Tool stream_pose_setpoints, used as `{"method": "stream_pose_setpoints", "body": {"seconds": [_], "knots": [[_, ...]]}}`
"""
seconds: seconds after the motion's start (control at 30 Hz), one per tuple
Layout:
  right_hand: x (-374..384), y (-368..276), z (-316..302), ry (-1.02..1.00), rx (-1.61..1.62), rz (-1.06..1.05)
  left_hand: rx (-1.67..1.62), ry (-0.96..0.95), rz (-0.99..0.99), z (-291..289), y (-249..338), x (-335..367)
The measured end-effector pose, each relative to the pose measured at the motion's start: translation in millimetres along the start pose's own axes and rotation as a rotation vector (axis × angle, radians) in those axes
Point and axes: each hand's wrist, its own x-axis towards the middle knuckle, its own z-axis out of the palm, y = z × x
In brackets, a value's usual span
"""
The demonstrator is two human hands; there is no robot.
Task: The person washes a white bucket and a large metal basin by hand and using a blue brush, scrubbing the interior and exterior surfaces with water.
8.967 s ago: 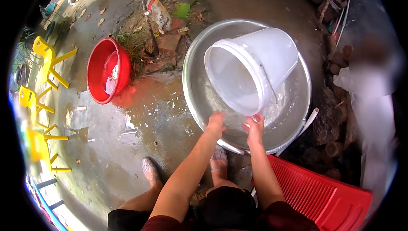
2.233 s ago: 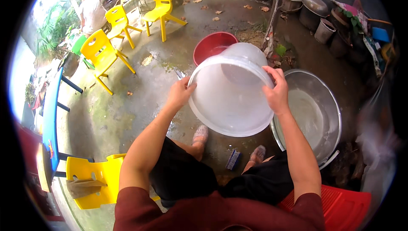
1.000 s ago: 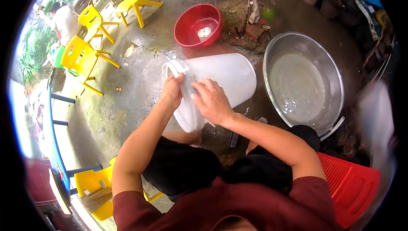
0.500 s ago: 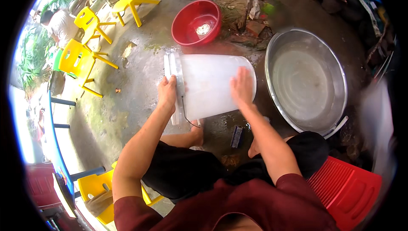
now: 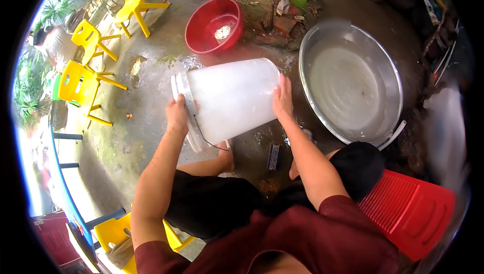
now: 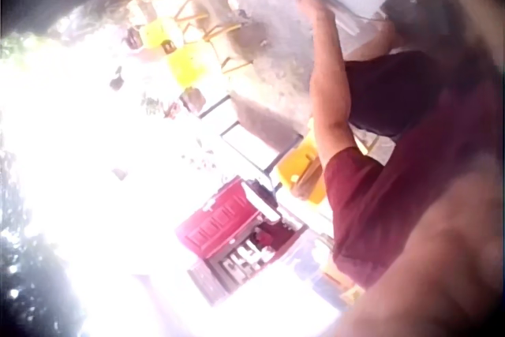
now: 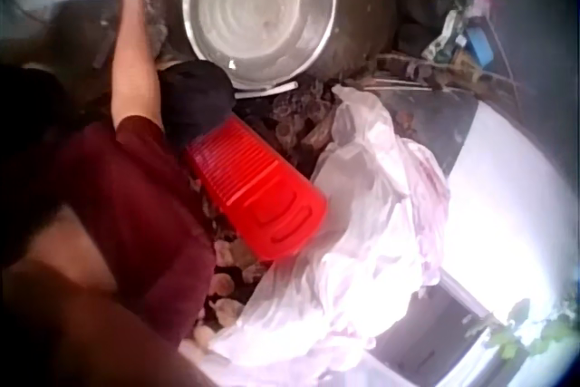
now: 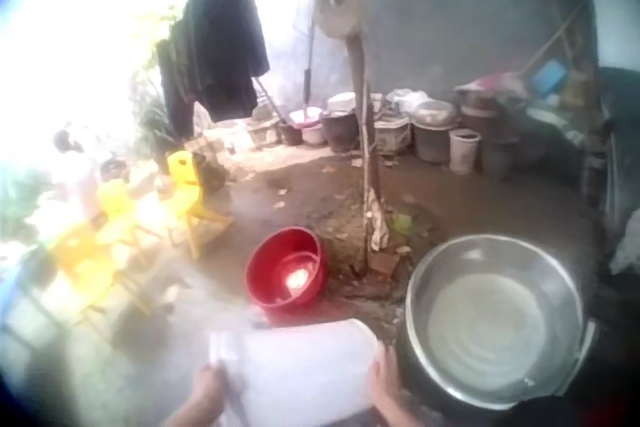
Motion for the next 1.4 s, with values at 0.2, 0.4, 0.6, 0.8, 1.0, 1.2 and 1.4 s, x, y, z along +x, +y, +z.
{"method": "stream_pose_setpoints", "body": {"seconds": [0.2,0.4,0.6,0.8,1.0,1.2,1.4], "knots": [[-42.3,31.9,2.1,-0.109,0.689,0.307,0.227,0.131,0.025,-32.6,-13.1,35.1],[-20.5,32.5,-1.8,-0.031,0.710,0.209,0.103,-0.207,0.036,-25.8,29.5,16.9],[6.0,14.7,-12.1,-0.125,0.937,0.396,0.179,-0.076,0.033,-21.8,25.2,13.4],[-7.0,20.8,-1.9,-0.156,0.896,0.327,0.156,-0.062,0.068,-50.7,3.6,45.7],[-18.1,27.7,-1.4,-0.112,0.923,0.325,0.147,-0.030,0.016,-38.8,9.6,38.8],[7.7,0.9,2.4,-0.037,0.775,0.341,0.151,0.055,0.021,-39.6,4.8,39.6],[27.1,-2.8,7.8,-0.002,0.549,0.385,0.210,0.045,0.010,-51.0,-2.8,53.3]]}}
